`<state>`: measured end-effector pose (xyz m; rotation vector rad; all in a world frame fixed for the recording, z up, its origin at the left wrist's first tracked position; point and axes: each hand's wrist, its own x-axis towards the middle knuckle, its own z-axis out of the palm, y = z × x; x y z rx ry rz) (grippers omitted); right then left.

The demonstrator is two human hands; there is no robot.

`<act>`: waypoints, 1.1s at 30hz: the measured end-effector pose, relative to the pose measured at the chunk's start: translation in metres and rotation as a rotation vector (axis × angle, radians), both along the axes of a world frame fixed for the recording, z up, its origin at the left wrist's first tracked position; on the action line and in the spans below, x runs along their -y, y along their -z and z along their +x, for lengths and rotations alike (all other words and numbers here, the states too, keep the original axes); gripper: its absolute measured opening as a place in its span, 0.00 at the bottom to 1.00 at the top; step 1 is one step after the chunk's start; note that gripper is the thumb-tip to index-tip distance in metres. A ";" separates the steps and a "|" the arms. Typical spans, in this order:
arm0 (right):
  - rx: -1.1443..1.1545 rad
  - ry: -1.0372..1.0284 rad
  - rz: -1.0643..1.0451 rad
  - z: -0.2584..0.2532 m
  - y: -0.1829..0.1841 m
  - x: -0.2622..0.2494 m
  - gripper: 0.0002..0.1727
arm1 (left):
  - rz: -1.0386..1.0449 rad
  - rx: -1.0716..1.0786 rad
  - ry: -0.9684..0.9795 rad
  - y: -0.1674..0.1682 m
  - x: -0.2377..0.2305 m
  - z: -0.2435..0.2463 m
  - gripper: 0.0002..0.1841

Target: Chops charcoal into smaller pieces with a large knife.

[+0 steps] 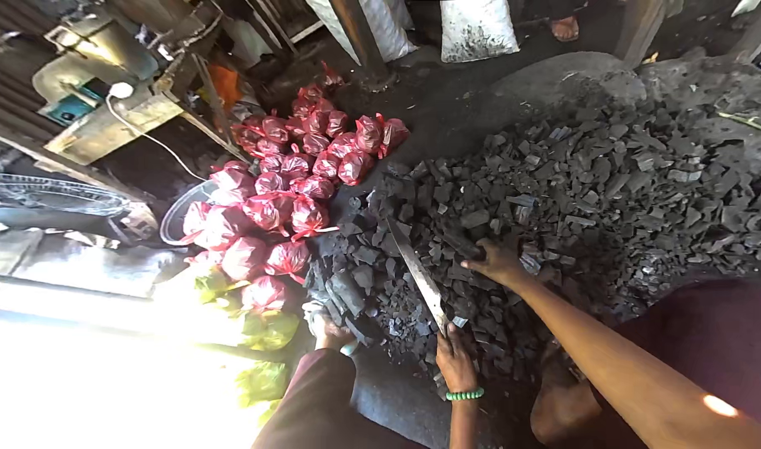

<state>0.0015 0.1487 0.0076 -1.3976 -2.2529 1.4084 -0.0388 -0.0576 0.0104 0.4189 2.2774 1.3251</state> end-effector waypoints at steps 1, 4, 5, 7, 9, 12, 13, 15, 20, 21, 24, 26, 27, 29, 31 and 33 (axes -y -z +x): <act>0.049 -0.001 -0.002 -0.007 0.001 0.004 0.41 | -0.006 0.014 -0.001 0.000 0.001 -0.001 0.19; -0.109 0.124 -0.104 -0.008 0.011 0.001 0.32 | -0.017 0.039 0.016 0.005 0.003 -0.001 0.19; -0.235 0.178 -0.186 0.000 0.017 0.001 0.29 | -0.019 0.045 0.028 0.007 0.003 0.001 0.19; -0.539 0.338 -0.398 0.026 0.027 0.004 0.26 | -0.018 0.047 0.077 0.010 0.000 0.004 0.19; -0.774 0.571 -0.542 0.061 0.039 0.011 0.29 | -0.032 0.028 0.154 0.009 -0.002 0.008 0.19; -0.804 1.015 -0.549 0.114 0.061 0.037 0.29 | -0.082 -0.020 0.291 0.005 -0.005 0.017 0.19; -0.756 1.150 -0.561 0.127 0.070 0.047 0.29 | -0.104 -0.033 0.336 0.004 -0.005 0.021 0.19; -0.701 1.303 -0.631 0.141 0.090 0.065 0.29 | -0.157 -0.026 0.430 0.001 -0.005 0.028 0.20; -0.510 1.076 -0.479 0.137 0.106 0.083 0.32 | -0.272 -0.016 0.605 0.009 0.001 0.039 0.20; -0.466 0.968 -0.413 0.136 0.105 0.082 0.31 | -0.295 -0.025 0.636 0.010 0.001 0.038 0.21; -0.218 0.702 -0.172 0.142 0.112 0.078 0.30 | -0.389 -0.047 0.717 0.011 0.000 0.036 0.23; -0.038 0.645 -0.097 0.145 0.116 0.076 0.28 | -0.458 -0.065 0.777 0.014 -0.002 0.034 0.24; 0.020 0.628 -0.086 0.146 0.117 0.075 0.28 | -0.503 -0.071 0.819 0.015 -0.002 0.033 0.25; 0.074 0.603 -0.078 0.146 0.119 0.069 0.28 | -0.627 -0.082 0.910 0.018 -0.002 0.033 0.26; 0.110 0.590 -0.089 0.145 0.119 0.063 0.29 | -0.855 -0.099 1.004 0.023 -0.005 0.037 0.26; 0.151 0.572 -0.121 0.143 0.118 0.061 0.29 | -1.080 -0.110 1.082 0.033 -0.003 0.042 0.25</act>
